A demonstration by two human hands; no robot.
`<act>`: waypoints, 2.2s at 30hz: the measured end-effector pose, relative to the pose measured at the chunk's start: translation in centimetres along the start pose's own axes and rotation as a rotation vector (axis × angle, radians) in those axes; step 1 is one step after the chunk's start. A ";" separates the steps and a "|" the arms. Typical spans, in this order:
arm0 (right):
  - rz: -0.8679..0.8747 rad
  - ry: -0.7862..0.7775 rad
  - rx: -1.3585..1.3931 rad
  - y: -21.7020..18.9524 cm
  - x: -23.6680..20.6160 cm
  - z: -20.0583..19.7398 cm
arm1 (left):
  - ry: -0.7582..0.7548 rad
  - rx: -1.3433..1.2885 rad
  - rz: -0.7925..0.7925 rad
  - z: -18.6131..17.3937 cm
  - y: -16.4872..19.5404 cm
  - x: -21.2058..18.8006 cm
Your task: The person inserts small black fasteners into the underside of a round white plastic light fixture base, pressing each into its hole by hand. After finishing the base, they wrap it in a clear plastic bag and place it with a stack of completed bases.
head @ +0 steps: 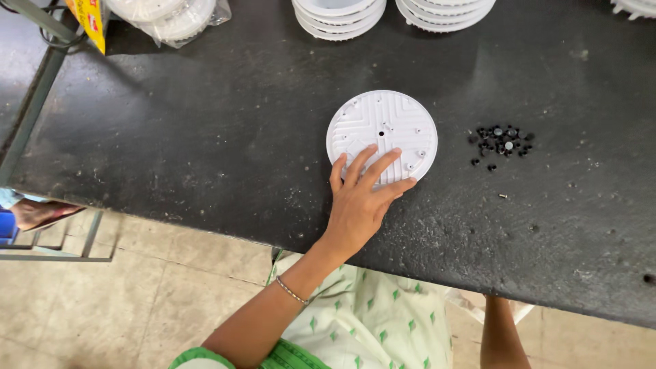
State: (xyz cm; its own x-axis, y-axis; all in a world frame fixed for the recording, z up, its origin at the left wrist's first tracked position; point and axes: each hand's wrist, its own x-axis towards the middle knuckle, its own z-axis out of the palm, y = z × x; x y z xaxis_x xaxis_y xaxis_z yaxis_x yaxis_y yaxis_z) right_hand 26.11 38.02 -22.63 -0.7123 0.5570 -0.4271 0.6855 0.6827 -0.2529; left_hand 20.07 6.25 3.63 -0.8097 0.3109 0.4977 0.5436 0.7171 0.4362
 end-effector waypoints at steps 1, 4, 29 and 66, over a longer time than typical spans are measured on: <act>0.000 -0.003 -0.003 -0.1 -0.5 -0.4 | 0.000 -0.004 0.003 -0.3 0.0 0.1; 0.004 -0.009 -0.017 -0.2 -1.9 -1.0 | 0.016 -0.102 0.032 -1.4 -0.2 0.2; -0.442 -0.577 0.638 -8.7 -24.0 -14.9 | -0.395 -0.717 -0.192 -0.9 -15.2 14.0; -0.587 0.639 0.554 -21.8 -14.7 -17.9 | -0.711 -0.762 -0.378 -4.6 -18.4 13.5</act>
State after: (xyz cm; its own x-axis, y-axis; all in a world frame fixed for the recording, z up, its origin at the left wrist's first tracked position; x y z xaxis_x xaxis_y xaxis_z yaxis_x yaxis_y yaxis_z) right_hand 18.98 23.43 4.70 -0.7936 0.4638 0.3939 0.0610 0.7048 -0.7068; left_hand 0.17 -5.61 5.73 -0.7617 0.6157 -0.2019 0.0309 0.3458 0.9378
